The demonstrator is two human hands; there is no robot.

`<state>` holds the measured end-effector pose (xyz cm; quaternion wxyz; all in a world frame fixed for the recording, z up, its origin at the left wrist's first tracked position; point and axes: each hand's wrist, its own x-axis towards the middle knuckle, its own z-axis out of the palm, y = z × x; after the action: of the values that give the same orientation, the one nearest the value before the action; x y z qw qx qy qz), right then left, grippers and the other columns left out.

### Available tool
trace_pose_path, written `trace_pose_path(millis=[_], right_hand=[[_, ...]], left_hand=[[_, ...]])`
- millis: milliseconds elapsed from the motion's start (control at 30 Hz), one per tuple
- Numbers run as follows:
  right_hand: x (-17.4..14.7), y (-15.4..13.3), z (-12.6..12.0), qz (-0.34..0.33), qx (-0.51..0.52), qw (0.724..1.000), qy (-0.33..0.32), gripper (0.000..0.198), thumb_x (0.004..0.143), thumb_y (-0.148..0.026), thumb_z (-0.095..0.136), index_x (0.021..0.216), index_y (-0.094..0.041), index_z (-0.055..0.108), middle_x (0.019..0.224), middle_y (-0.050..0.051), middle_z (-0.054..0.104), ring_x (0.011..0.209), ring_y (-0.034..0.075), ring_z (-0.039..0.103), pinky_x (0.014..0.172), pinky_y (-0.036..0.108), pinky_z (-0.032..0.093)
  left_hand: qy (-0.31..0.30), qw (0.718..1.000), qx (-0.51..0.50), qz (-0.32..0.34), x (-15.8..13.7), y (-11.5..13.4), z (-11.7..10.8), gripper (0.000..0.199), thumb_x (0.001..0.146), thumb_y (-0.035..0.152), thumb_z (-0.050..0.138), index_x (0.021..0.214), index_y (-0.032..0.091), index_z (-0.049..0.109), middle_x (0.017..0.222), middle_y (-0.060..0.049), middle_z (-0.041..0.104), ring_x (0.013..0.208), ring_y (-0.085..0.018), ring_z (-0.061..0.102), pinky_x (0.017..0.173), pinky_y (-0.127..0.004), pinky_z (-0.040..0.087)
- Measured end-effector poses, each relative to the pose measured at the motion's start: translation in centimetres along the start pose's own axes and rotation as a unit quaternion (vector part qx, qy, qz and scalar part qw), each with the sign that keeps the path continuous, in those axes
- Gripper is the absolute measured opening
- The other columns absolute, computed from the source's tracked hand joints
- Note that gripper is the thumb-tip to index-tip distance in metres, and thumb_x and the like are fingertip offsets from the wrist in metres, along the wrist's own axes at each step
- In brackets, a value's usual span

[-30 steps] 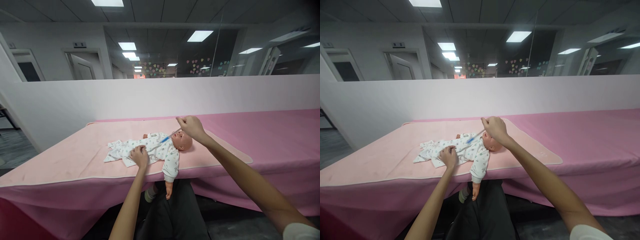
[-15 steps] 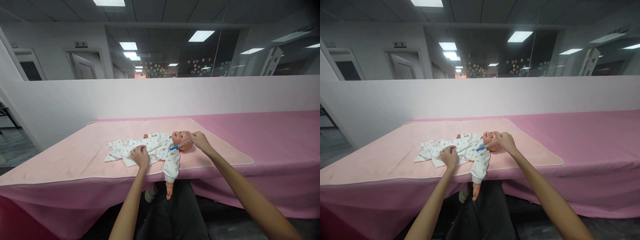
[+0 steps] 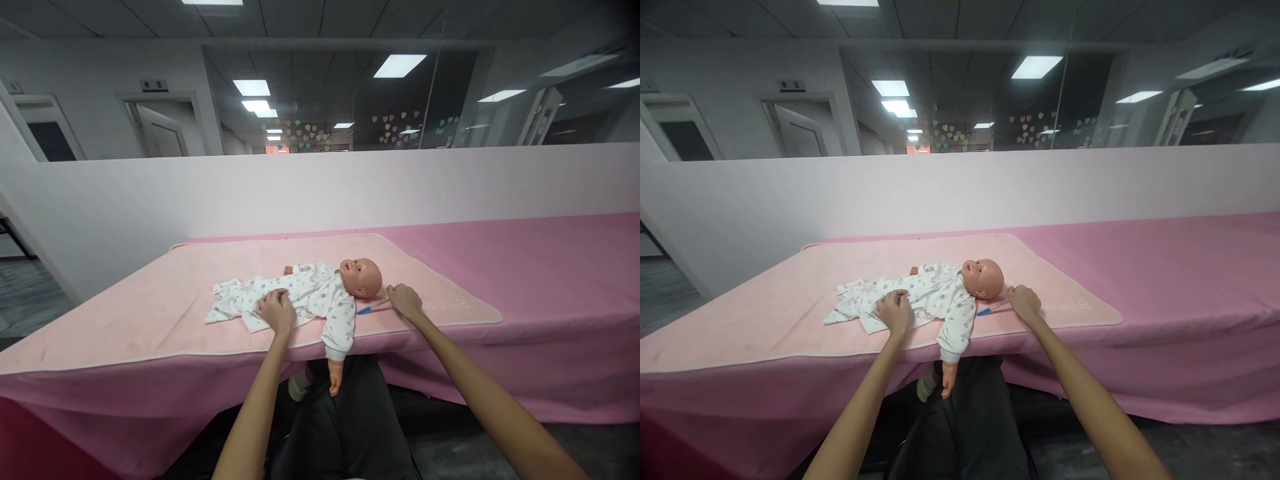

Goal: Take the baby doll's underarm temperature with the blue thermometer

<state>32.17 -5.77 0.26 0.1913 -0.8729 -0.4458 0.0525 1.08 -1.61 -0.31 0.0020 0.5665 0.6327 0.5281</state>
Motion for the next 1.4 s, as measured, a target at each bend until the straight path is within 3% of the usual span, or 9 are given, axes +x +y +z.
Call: trace_pose_path(millis=[333,500,667,767,933,1033,1233,1300,1400], right_hand=[[-0.7,0.8,0.8,-0.050,-0.083,0.995,0.018,0.030,0.081,-0.020,0.043,0.090,-0.008,0.069,0.092,0.019,0.066,0.093,0.030,0.061,0.074,0.035,0.043],[-2.0,0.3,0.3,-0.070,-0.077,0.989,0.104,0.042,0.088,-0.028,0.034,0.084,-0.006,0.069,0.085,0.020,0.067,0.083,0.027,0.063,0.067,0.031,0.042],[-5.0,-4.2,-0.2,-0.224,0.012,0.950,0.216,0.053,0.091,-0.034,0.027,0.060,-0.013,0.063,0.062,0.009,0.064,0.059,0.013,0.057,0.053,0.021,0.035],[-6.7,-8.8,0.5,-0.305,0.121,0.918,0.223,0.043,0.091,-0.031,0.029,0.072,-0.015,0.064,0.069,0.006,0.064,0.060,0.012,0.055,0.053,0.020,0.034],[-8.1,-13.5,3.7,-0.220,0.153,0.946,0.182,0.032,0.087,-0.021,0.034,0.110,-0.016,0.055,0.106,0.009,0.058,0.078,0.017,0.059,0.062,0.024,0.040],[-8.2,-13.7,4.9,-0.191,0.142,0.956,0.173,0.037,0.086,-0.018,0.030,0.118,-0.015,0.049,0.115,0.012,0.053,0.076,0.017,0.060,0.062,0.025,0.042],[-7.6,-13.1,5.0,-0.226,0.109,0.953,0.171,0.045,0.084,-0.017,0.032,0.129,-0.015,0.040,0.124,0.014,0.050,0.089,0.021,0.060,0.066,0.026,0.045],[-7.5,-13.0,5.1,-0.232,0.117,0.950,0.172,0.045,0.084,-0.017,0.033,0.128,-0.016,0.042,0.123,0.012,0.051,0.090,0.021,0.059,0.066,0.025,0.045],[-7.5,-12.8,5.3,-0.226,0.157,0.944,0.183,0.043,0.084,-0.016,0.033,0.125,-0.017,0.044,0.121,0.010,0.051,0.088,0.019,0.060,0.066,0.025,0.044]], left_hand=[[-0.003,1.000,0.001,-0.002,0.0,0.1,0.0,0.020,0.075,0.018,0.044,0.078,0.024,0.063,0.087,-0.003,0.065,0.096,-0.026,0.047,0.087,-0.042,0.027],[0.001,1.000,-0.003,0.001,0.0,0.0,0.1,0.020,0.076,0.019,0.044,0.078,0.024,0.063,0.086,-0.002,0.066,0.094,-0.025,0.046,0.088,-0.041,0.026],[0.002,1.000,0.005,0.002,0.0,0.0,0.1,0.020,0.076,0.019,0.044,0.077,0.024,0.063,0.087,-0.002,0.066,0.094,-0.025,0.046,0.087,-0.041,0.026],[0.001,1.000,0.004,0.002,0.1,0.0,0.1,0.020,0.076,0.019,0.044,0.077,0.024,0.063,0.086,-0.002,0.066,0.095,-0.025,0.046,0.087,-0.042,0.026],[-0.001,1.000,0.001,0.000,0.1,0.0,0.1,0.020,0.076,0.020,0.044,0.078,0.025,0.063,0.086,-0.003,0.065,0.095,-0.026,0.046,0.088,-0.042,0.026],[-0.001,1.000,0.011,0.000,0.2,0.0,0.1,0.020,0.076,0.020,0.044,0.078,0.025,0.063,0.087,-0.003,0.065,0.096,-0.026,0.046,0.088,-0.042,0.026],[-0.001,1.000,0.030,0.007,0.2,0.3,0.1,0.020,0.077,0.018,0.044,0.080,0.024,0.063,0.089,-0.005,0.063,0.096,-0.027,0.045,0.087,-0.043,0.027],[0.007,0.998,0.043,0.043,-0.1,0.9,-0.1,0.022,0.078,0.018,0.043,0.085,0.023,0.063,0.095,-0.006,0.062,0.099,-0.027,0.045,0.087,-0.043,0.028],[-0.033,0.981,0.067,0.178,-1.0,2.0,-0.4,0.025,0.080,0.019,0.042,0.096,0.024,0.062,0.108,-0.008,0.058,0.106,-0.027,0.043,0.092,-0.043,0.026]])
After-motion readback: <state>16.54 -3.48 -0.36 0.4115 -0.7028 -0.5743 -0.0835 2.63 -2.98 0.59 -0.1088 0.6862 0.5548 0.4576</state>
